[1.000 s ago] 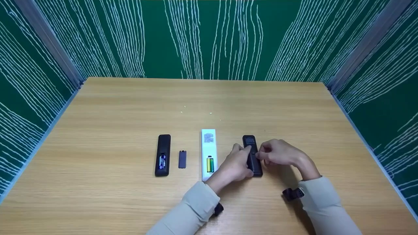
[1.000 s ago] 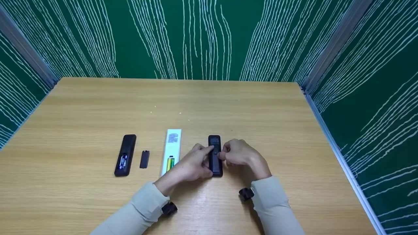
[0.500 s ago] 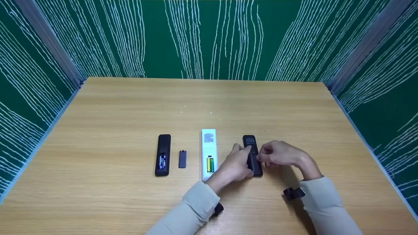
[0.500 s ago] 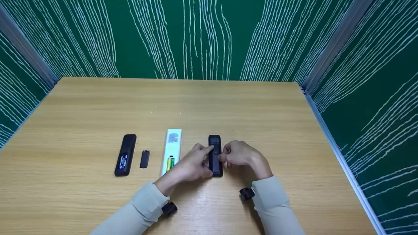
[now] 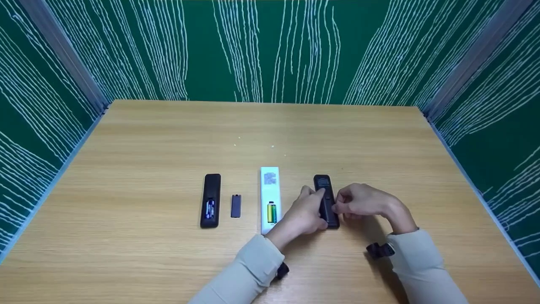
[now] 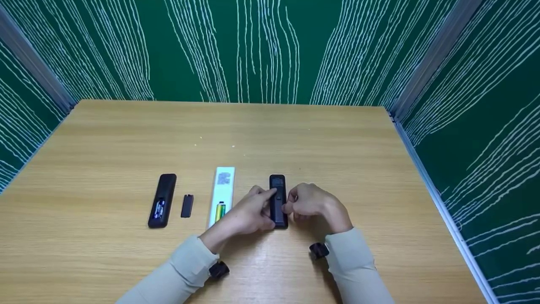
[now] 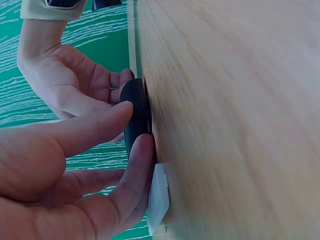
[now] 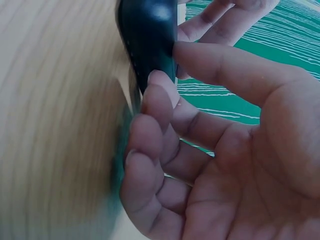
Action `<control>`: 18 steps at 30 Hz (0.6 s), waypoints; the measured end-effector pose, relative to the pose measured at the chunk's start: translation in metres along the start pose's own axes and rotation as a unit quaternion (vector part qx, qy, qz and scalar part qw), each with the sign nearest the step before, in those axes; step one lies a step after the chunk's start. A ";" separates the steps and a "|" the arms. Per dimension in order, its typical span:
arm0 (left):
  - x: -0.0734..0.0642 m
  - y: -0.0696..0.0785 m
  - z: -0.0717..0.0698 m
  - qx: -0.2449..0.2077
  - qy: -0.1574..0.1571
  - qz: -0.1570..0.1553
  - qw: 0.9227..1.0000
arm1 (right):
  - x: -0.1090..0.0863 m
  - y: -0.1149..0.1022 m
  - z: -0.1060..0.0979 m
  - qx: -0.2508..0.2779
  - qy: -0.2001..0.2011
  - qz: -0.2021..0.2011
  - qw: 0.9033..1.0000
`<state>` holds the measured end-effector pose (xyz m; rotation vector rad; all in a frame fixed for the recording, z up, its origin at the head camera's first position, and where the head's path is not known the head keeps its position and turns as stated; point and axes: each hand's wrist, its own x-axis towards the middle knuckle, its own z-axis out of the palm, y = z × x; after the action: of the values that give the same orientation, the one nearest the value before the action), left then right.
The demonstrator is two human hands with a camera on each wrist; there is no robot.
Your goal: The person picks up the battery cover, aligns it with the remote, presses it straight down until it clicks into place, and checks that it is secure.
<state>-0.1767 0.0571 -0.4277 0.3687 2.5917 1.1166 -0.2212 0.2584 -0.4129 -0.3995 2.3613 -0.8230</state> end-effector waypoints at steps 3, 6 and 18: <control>0.000 0.000 0.000 -0.003 0.002 0.002 1.000 | -0.001 -0.001 -0.001 -0.003 -0.004 -0.005 1.000; 0.000 0.000 0.001 -0.009 0.002 0.001 1.000 | -0.002 -0.002 -0.001 -0.003 -0.011 -0.010 1.000; 0.000 0.000 0.000 -0.018 -0.002 -0.006 1.000 | -0.004 -0.004 -0.001 -0.038 -0.017 -0.021 0.999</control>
<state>-0.1762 0.0568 -0.4282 0.3461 2.5628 1.1546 -0.2187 0.2575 -0.4079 -0.4929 2.3646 -0.7424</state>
